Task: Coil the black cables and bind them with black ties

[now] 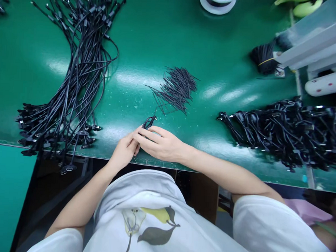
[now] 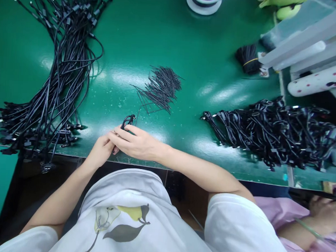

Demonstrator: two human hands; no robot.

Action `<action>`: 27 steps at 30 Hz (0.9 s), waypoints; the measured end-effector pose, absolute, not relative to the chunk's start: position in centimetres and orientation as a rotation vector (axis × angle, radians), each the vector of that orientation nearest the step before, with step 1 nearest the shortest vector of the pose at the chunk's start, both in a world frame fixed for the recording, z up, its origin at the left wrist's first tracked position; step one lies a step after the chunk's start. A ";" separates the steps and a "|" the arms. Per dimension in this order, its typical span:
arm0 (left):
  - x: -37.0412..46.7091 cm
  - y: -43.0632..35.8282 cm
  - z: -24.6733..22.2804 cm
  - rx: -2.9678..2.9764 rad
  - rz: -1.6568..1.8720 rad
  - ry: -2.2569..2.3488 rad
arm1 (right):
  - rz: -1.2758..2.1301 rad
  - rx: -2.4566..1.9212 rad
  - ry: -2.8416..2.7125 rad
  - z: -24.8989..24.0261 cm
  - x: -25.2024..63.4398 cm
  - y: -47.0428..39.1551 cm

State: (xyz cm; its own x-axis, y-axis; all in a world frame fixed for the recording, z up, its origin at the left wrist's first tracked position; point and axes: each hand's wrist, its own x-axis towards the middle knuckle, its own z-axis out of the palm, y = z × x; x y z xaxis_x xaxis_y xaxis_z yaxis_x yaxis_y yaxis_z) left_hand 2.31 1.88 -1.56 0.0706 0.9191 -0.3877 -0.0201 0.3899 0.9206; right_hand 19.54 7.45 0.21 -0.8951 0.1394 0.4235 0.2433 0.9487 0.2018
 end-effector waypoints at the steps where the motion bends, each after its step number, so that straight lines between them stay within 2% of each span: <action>1: 2.1 2.0 -1.5 0.904 0.853 1.272 | -0.359 -0.235 -2.735 0.5 19.5 7.7; 10: 1.7 2.2 -1.6 0.578 0.791 1.007 | -0.455 -0.029 -2.923 2.4 19.2 8.2; 15: 2.5 2.1 -1.3 0.515 0.756 1.017 | -0.567 0.028 -2.921 2.8 19.1 7.9; 21: 3.3 2.2 -1.6 0.560 0.913 1.140 | -0.424 -0.410 -2.991 1.0 18.2 7.6; 27: 4.1 2.8 -2.9 0.411 1.289 1.189 | -0.049 -0.889 -2.641 -1.1 16.7 7.2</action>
State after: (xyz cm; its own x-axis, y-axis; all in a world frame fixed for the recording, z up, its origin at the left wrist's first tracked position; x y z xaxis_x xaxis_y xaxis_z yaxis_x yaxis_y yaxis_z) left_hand 4.10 2.81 -2.91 -0.1644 0.8817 -0.4422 -0.5114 0.3071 0.8026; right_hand 16.67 7.24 -1.09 -0.7406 0.5797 0.3396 0.5919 0.8022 -0.0784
